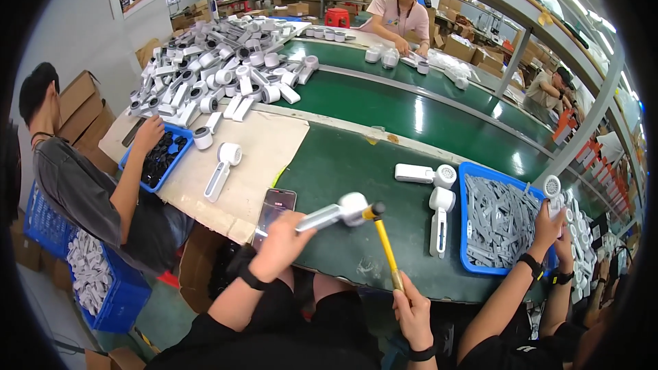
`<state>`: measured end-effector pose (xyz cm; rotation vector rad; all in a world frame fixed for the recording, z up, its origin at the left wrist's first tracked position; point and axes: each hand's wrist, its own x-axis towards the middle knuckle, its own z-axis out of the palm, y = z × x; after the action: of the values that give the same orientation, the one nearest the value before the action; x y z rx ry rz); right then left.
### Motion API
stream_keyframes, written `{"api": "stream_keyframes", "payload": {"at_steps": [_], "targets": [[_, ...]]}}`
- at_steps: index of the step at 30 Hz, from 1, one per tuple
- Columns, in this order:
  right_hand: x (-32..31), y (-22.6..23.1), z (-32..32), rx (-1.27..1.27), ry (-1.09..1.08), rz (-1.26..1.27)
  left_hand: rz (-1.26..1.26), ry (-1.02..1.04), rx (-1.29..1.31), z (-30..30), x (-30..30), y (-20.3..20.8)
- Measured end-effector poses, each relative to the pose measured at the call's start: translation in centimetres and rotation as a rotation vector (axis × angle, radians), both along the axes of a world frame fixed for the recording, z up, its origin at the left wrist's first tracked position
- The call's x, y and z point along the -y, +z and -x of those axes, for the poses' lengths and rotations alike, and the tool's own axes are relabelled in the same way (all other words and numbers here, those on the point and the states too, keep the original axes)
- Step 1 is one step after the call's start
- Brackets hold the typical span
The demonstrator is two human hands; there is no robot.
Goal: The person picks up a lint remover and a plastic component, fits them together, and strikes the assembly with a mallet before repeating the process.
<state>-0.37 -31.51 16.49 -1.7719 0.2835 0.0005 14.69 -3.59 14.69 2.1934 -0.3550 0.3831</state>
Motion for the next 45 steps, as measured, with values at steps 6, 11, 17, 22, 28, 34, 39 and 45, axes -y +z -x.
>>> {"api": "stream_keyframes", "payload": {"at_steps": [6, 11, 17, 22, 28, 34, 39, 45], "targets": [[1.8, -0.3, 2.0, 0.112, -0.202, 0.093, -0.105, 0.431, 0.037, -1.5, -10.3, 2.1], [3.5, -0.9, 3.1, 0.145, -0.361, 0.096, -0.27, 0.629, -0.041, -4.5, -18.3, -1.9], [4.7, -2.4, 4.4, 0.147, -0.451, 0.009, -0.573, 0.687, 0.001, -3.9, -12.7, 0.1], [4.7, -3.4, 4.8, 0.206, -0.456, -0.107, -0.349, -0.127, 0.365, 0.8, 8.0, 5.9], [4.3, -2.6, 5.4, 0.331, -0.437, -0.137, -0.413, -0.47, 0.261, 1.4, 25.6, 0.8], [4.8, -3.4, 7.7, 0.335, -0.44, -0.224, -0.435, -0.359, 0.165, -1.6, 25.9, -3.2], [5.8, -4.3, 7.4, 0.297, -0.412, -0.314, -0.333, -0.375, 0.137, -2.2, 19.0, -1.0], [6.8, -4.4, 7.3, 0.276, -0.339, -0.276, -0.672, -0.134, 0.371, 0.5, 14.5, 2.4]]}}
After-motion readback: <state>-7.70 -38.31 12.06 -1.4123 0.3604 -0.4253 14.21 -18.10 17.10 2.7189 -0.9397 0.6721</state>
